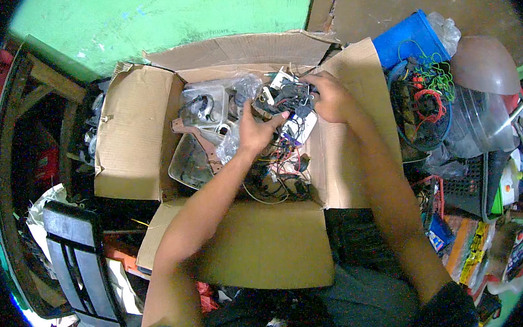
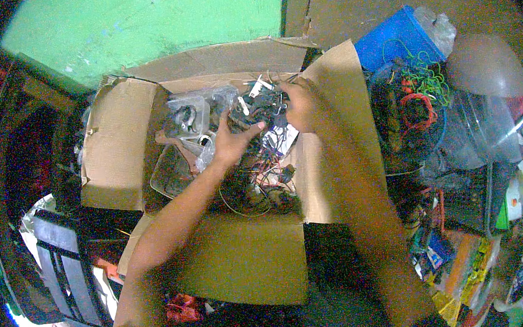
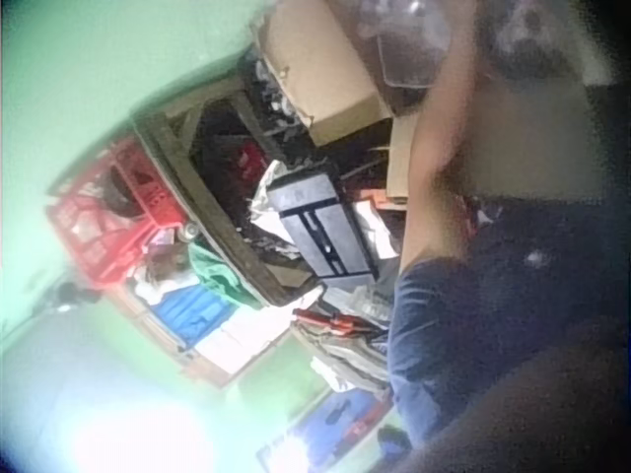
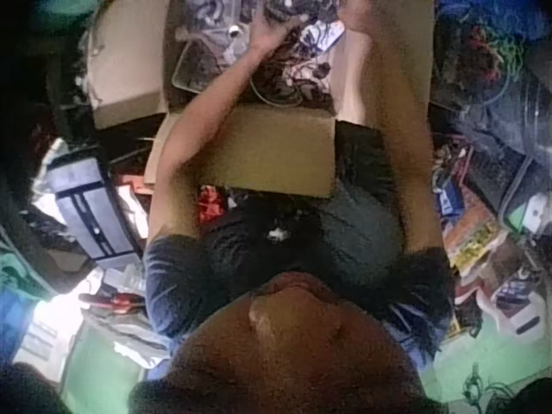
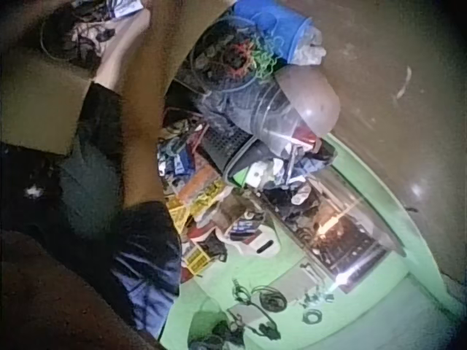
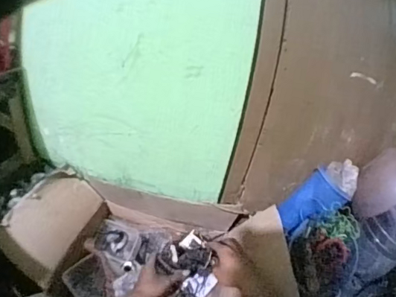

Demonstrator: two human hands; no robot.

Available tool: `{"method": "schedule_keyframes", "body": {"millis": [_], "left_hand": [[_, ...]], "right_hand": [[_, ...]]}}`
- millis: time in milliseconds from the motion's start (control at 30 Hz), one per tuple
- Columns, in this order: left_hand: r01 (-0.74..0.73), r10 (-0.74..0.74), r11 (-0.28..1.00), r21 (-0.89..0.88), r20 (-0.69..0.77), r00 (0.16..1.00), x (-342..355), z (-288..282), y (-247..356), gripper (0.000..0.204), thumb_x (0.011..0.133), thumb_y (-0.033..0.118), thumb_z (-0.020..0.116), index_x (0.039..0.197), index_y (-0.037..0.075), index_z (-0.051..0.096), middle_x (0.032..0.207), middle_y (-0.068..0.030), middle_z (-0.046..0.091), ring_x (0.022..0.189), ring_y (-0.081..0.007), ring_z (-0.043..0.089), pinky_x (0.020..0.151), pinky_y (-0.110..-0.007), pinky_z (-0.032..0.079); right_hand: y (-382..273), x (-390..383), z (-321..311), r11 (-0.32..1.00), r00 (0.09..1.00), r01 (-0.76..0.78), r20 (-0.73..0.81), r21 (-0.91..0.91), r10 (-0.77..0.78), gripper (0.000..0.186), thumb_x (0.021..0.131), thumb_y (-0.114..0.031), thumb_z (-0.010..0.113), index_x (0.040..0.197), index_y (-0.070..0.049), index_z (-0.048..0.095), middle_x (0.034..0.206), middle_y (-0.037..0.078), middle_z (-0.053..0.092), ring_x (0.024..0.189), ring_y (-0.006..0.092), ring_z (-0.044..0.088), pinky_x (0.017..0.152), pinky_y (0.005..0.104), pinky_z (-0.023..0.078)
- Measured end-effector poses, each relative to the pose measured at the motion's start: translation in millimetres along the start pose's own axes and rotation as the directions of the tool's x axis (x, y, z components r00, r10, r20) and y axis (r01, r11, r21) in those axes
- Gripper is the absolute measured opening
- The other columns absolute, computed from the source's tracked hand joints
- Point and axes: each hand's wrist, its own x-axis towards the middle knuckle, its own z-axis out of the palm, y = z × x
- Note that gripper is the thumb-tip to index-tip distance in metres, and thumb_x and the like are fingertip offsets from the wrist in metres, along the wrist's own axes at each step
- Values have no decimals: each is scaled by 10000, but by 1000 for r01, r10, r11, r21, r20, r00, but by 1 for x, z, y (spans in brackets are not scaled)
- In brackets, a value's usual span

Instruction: The person sorts through various automotive parts and miscellaneous items in a cluttered workspace, picking up and examining items such as a metal rod, a timing belt, a headlight assembly, and various electrical components from a cardboard box.

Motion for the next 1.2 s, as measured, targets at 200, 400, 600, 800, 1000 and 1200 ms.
{"method": "schedule_keyframes", "body": {"millis": [200, 400, 600, 800, 1000, 1200], "left_hand": [[105, -111, 993, -50, -129, 985, 38, 0, -10, 989, 634, 531, 914, 1333, -55, 533, 1227, -237, 661, 1126, -324, 645, 987, -397, 495], [-166, 182, 983, 76, -465, 866, 43, 0, 2, 683, 768, 413, 860, 1249, 3, 599, 1125, -258, 679, 1037, -369, 664, 914, -441, 513], [-74, 110, 959, 274, -119, 987, 66, -22, -32, 707, 876, 377, 747, 1442, 57, 468, 1203, -296, 601, 1134, -442, 587, 1003, -489, 469], [-393, 452, 777, 492, 0, 892, 40, -13, -3, 710, 891, 379, 729, 1482, 111, 441, 1518, -221, 404, 1285, -457, 472, 1094, -506, 394], [-438, 392, 649, 622, 221, 893, 54, -6, -14, 771, 870, 342, 743, 1526, 157, 382, 1626, -66, 304, 1400, -437, 383, 1178, -531, 311], [-433, 334, 561, 705, 286, 898, 91, -7, -13, 765, 865, 301, 742, 1536, 237, 379, 1572, -96, 410, 1396, -404, 433, 1156, -517, 362]], "right_hand": [[-12, -5, -18, 994, 999, 53, -17, 95, -52, 746, 830, -140, 771, 1473, -23, 411, 1344, 279, 544, 1246, 423, 543, 1080, 428, 436], [-5, 6, 43, 988, 939, -52, -345, -148, -2, 729, 865, -111, 728, 1470, 59, 358, 1370, 296, 514, 1252, 449, 524, 1055, 463, 450], [9, 22, 68, 964, 973, -149, -205, -219, 104, 648, 913, -101, 632, 1449, 119, 343, 1408, 314, 483, 1305, 437, 486, 1098, 445, 416], [-30, 0, 60, 945, 893, 43, -411, -325, -183, 697, 870, -102, 605, 1460, 111, 303, 1497, 326, 371, 1399, 457, 365, 1144, 467, 360], [-7, 1, 80, 935, 949, -147, -312, -322, 41, 651, 929, -176, 583, 1435, 124, 306, 1450, 338, 416, 1382, 448, 388, 1160, 526, 303], [6, 20, 88, 954, 932, -155, -358, -257, 55, 625, 933, -190, 619, 1398, 136, 359, 1470, 341, 395, 1382, 456, 383, 1178, 551, 249]]}}
